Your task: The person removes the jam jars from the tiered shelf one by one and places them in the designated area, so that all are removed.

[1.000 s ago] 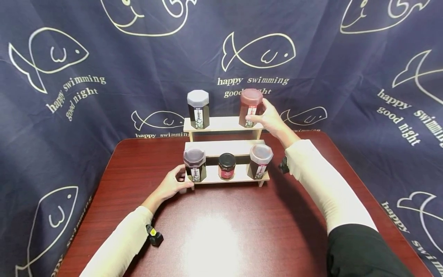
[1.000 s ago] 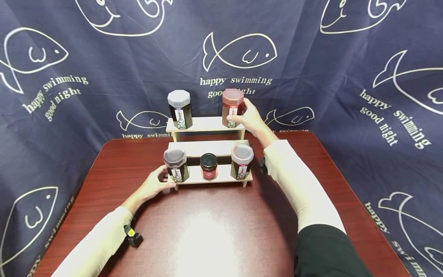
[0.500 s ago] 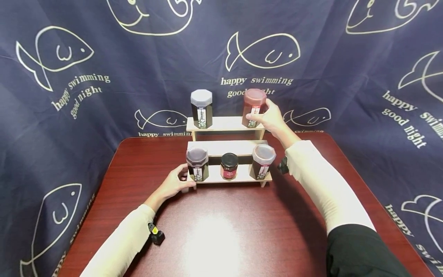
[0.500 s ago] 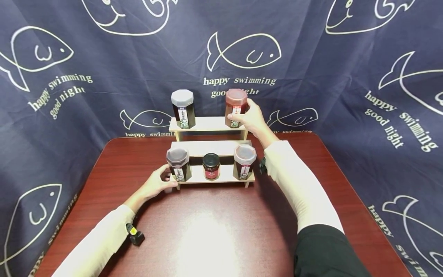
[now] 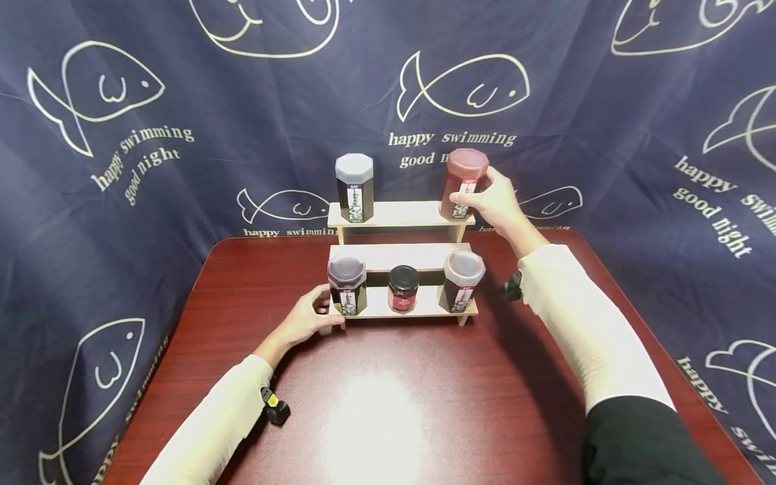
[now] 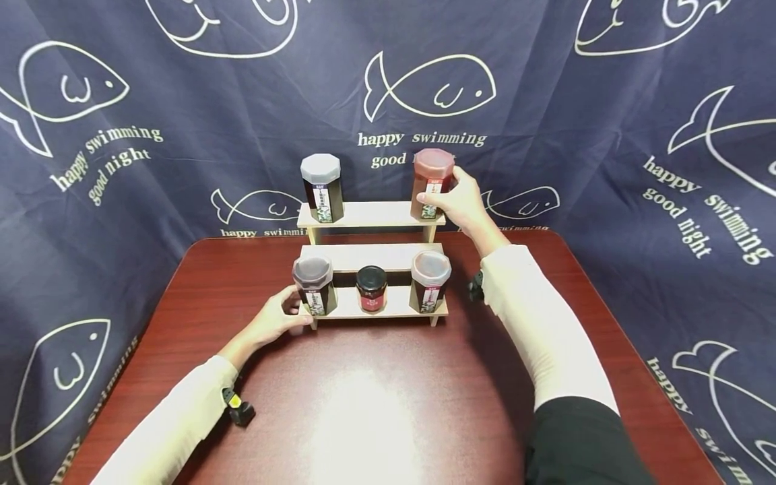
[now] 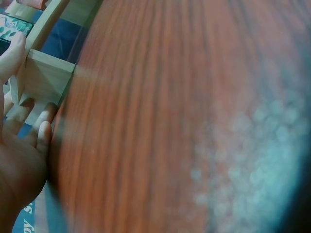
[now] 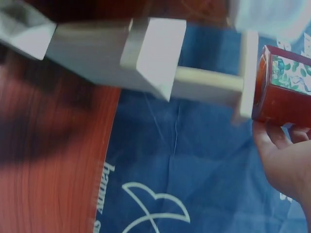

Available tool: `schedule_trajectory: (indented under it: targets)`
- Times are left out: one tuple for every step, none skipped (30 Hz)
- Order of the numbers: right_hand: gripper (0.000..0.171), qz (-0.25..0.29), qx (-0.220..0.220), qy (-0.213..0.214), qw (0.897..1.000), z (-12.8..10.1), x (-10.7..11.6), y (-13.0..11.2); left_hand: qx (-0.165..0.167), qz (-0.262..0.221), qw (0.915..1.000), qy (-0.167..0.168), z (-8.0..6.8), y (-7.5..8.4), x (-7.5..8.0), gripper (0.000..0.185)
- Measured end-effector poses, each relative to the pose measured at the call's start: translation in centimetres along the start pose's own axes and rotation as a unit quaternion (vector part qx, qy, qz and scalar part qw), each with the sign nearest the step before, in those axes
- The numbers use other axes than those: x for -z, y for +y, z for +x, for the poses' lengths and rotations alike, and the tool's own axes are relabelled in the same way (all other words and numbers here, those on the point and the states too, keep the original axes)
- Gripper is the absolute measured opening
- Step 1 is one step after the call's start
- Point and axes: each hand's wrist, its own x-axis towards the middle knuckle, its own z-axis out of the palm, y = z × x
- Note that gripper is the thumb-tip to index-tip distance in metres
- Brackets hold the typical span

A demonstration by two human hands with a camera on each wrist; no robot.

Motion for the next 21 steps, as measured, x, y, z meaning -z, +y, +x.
schedule_trajectory:
  targets:
    - [0.066, 0.0, 0.0, 0.003, 1.0, -0.1, 0.5, 0.1, -0.001, 0.002, 1.0, 0.0, 0.0, 0.0, 0.0, 0.065]
    - [0.065, 0.002, 0.0, 0.006, 1.0, -0.1, 0.9, 0.2, -0.001, 0.003, 1.0, -0.001, 0.0, 0.0, 0.0, 0.066]
    - [0.064, 0.006, 0.0, 0.009, 1.0, -0.2, 1.4, 0.2, 0.0, 0.004, 1.0, -0.002, 0.0, 0.0, 0.0, 0.066]
    - [0.064, 0.01, -0.001, 0.013, 1.0, -0.3, 1.9, 0.3, -0.001, 0.005, 1.0, -0.002, 0.1, 0.0, 0.1, 0.066]
    - [0.063, 0.015, -0.001, 0.017, 1.0, -0.4, 2.5, 0.3, -0.002, 0.006, 1.0, -0.003, 0.1, 0.0, 0.1, 0.067]
    - [0.062, 0.021, 0.0, 0.019, 1.0, -0.6, 3.1, 0.4, -0.002, 0.007, 1.0, -0.005, 0.1, 0.0, 0.1, 0.067]
    - [0.062, 0.023, 0.0, 0.023, 0.999, -0.7, 3.6, 0.4, -0.003, 0.008, 0.9999, -0.006, 0.1, -0.1, 0.1, 0.067]
    - [0.062, 0.028, -0.001, 0.027, 0.999, -0.8, 4.2, 0.5, -0.004, 0.008, 0.9999, -0.006, 0.2, -0.1, 0.1, 0.067]
    - [0.061, 0.034, -0.003, 0.029, 0.999, -0.9, 4.7, 0.5, -0.005, 0.008, 0.9999, -0.006, 0.2, -0.1, 0.1, 0.067]
    - [0.061, 0.038, -0.004, 0.031, 0.999, -1.1, 5.2, 0.6, -0.006, 0.007, 0.9999, -0.006, 0.2, -0.1, 0.1, 0.067]
    - [0.061, 0.044, -0.005, 0.031, 0.999, -1.2, 5.7, 0.7, -0.006, 0.006, 0.9999, -0.007, 0.2, -0.1, 0.2, 0.066]
    - [0.061, 0.044, -0.006, 0.032, 0.998, -1.4, 6.2, 0.9, -0.007, 0.005, 0.9999, -0.006, 0.1, -0.2, 0.2, 0.066]
    - [0.06, 0.045, -0.007, 0.032, 0.998, -1.5, 6.6, 1.0, -0.008, 0.004, 0.9999, -0.006, 0.1, -0.2, 0.2, 0.066]
    - [0.06, 0.049, -0.009, 0.031, 0.998, -1.7, 7.0, 1.2, -0.008, 0.002, 1.0, -0.006, 0.1, -0.2, 0.2, 0.065]
    - [0.061, 0.049, -0.01, 0.03, 0.998, -1.8, 7.3, 1.4, -0.008, 0.001, 1.0, -0.006, 0.0, -0.3, 0.2, 0.065]
    - [0.062, 0.044, -0.01, 0.03, 0.999, -2.0, 7.6, 1.7, -0.007, 0.0, 1.0, -0.006, 0.0, -0.3, 0.2, 0.065]
    - [0.063, 0.037, -0.011, 0.029, 0.999, -2.1, 7.8, 1.9, -0.006, -0.001, 1.0, -0.006, 0.0, -0.3, 0.2, 0.065]
    - [0.064, 0.03, -0.011, 0.029, 0.999, -2.3, 8.0, 2.1, -0.005, -0.001, 1.0, -0.006, 0.0, -0.4, 0.2, 0.066]
    - [0.066, 0.025, -0.012, 0.026, 0.999, -2.4, 8.2, 2.3, -0.007, -0.002, 1.0, -0.004, 0.1, -0.9, 0.2, 0.066]
    - [0.067, 0.013, -0.015, 0.024, 1.0, -2.6, 8.3, 2.5, -0.006, -0.002, 1.0, -0.005, 0.1, -0.9, 0.2, 0.066]
    - [0.069, 0.0, -0.018, 0.023, 1.0, -2.7, 8.5, 2.7, -0.006, -0.001, 1.0, -0.005, 0.1, -0.9, 0.2, 0.066]
